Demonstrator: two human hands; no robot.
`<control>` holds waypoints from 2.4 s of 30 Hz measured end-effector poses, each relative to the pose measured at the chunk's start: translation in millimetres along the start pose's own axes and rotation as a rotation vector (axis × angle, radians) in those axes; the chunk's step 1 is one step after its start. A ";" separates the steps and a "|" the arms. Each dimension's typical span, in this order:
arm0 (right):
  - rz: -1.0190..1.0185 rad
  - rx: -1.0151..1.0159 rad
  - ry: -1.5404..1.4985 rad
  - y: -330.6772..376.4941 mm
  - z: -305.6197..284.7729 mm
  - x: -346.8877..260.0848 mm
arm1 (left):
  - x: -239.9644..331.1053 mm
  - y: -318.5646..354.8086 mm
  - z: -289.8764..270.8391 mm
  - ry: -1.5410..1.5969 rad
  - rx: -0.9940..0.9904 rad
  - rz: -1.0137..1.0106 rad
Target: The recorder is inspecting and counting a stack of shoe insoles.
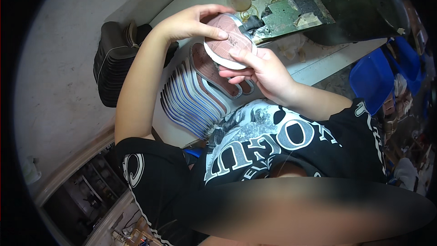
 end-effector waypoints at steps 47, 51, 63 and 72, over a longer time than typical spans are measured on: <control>-0.077 -0.314 0.205 11.7 -43.8 0.7 | -0.6 63.7 91.1 0.418 0.364 -0.479; 0.129 -0.321 0.243 47.9 -46.9 -15.6 | -4.0 59.3 87.2 0.440 0.462 -0.426; -0.111 -0.213 0.465 24.6 -9.0 4.6 | -35.8 54.3 48.0 0.737 0.506 -0.180; -0.160 -0.385 1.436 -2.5 -42.7 67.7 | -122.6 127.7 131.9 -0.349 1.264 -0.397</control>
Point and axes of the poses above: each hand's wrist, its own y-axis away from the middle knuckle, its own z-axis out of the palm, x = y × z, the point moved 3 cm from there along -y, towards the middle knuckle, and after that the axes turned 10 degrees about -z, right-handed, at the moved point
